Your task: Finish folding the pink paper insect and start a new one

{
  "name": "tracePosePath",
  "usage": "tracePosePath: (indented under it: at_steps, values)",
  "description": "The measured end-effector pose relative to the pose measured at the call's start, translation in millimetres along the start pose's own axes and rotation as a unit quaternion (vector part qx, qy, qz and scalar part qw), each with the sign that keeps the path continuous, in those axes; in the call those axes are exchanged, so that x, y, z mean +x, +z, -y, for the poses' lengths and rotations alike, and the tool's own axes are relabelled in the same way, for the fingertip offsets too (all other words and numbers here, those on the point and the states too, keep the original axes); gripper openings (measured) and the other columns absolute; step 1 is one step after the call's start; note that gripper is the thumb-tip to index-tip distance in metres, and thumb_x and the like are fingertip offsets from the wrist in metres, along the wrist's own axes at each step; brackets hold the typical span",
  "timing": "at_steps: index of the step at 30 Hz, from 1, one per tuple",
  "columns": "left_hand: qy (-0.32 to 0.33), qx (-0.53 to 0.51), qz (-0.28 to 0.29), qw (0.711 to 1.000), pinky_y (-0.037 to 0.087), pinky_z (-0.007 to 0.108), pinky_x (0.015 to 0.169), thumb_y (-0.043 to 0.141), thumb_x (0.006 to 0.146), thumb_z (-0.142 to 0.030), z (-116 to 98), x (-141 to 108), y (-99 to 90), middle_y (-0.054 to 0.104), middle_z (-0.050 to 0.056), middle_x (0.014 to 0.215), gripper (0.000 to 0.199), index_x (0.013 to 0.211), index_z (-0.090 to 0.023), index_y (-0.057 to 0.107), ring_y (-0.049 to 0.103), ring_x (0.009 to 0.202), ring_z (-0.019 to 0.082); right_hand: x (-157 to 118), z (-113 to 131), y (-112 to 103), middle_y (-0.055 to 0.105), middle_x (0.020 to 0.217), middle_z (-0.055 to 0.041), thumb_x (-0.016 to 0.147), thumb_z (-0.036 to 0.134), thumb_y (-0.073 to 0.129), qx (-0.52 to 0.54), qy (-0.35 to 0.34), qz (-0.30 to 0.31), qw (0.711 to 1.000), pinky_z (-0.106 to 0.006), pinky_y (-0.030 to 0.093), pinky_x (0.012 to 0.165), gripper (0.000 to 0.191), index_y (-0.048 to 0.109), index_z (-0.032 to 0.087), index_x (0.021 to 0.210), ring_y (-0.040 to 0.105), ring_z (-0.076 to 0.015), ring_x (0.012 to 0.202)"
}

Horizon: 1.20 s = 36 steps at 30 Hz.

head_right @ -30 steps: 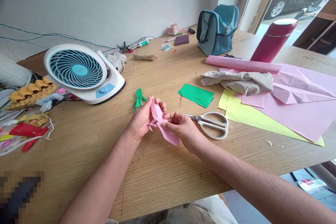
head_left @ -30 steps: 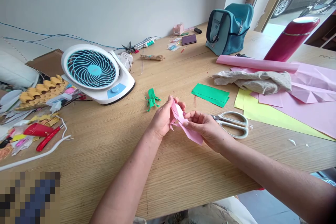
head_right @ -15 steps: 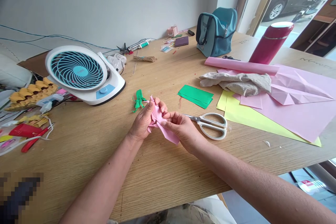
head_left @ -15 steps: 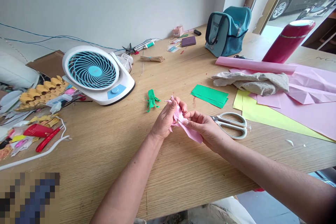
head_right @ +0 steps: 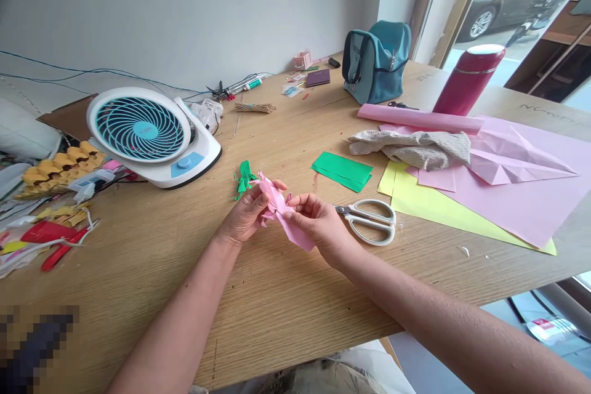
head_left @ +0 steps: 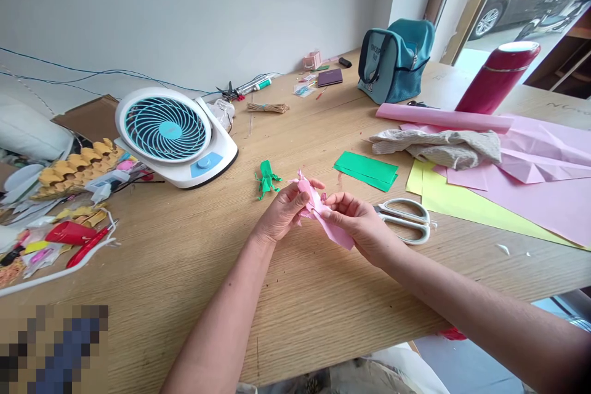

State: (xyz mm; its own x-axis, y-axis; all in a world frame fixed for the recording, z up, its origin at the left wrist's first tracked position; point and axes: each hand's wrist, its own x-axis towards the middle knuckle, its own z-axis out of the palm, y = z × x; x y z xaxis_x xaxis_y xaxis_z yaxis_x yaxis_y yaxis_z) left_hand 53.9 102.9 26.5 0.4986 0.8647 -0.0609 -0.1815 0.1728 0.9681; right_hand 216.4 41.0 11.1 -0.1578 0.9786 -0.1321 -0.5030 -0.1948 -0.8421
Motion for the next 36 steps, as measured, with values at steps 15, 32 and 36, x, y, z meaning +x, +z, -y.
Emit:
tracePosePath:
  at_steps: [15, 32, 36]
  values:
    - [-0.009, -0.012, 0.020, 1.000, 0.051, 0.019, 0.069, 0.090, 0.062, -0.039, -6, -1, -6.8, 0.069, 0.005, 0.091, 0.042, 0.094, -0.017, 0.073, 0.064, 0.079, 0.013, 4, -4, 1, 0.066, 0.089, -0.0008, 0.064, 0.045, 0.087, -0.057, -0.096, -0.022, 0.994, -0.029, 0.050, 0.076, 0.043, 0.057, 0.022, 0.085, 0.061, -0.0134, 0.080]
    - [0.040, 0.095, 0.009, 0.995, 0.056, 0.026, 0.074, 0.085, 0.067, -0.024, -9, -1, -8.4, 0.067, 0.003, 0.096, 0.024, 0.086, -0.019, 0.072, 0.066, 0.089, 0.017, 4, -5, -2, 0.062, 0.081, 0.0031, 0.065, 0.044, 0.086, -0.072, -0.082, -0.049, 0.993, -0.027, 0.048, 0.065, 0.055, 0.050, 0.025, 0.102, 0.060, -0.0126, 0.072]
    - [0.039, 0.128, 0.017, 0.991, 0.054, 0.025, 0.074, 0.083, 0.070, -0.025, -11, -1, -4.5, 0.068, 0.004, 0.094, 0.023, 0.090, -0.019, 0.072, 0.065, 0.089, 0.017, 5, -7, -3, 0.062, 0.080, 0.0039, 0.065, 0.042, 0.086, -0.066, -0.076, -0.049, 0.994, -0.025, 0.047, 0.063, 0.057, 0.049, 0.025, 0.104, 0.060, -0.0126, 0.072]
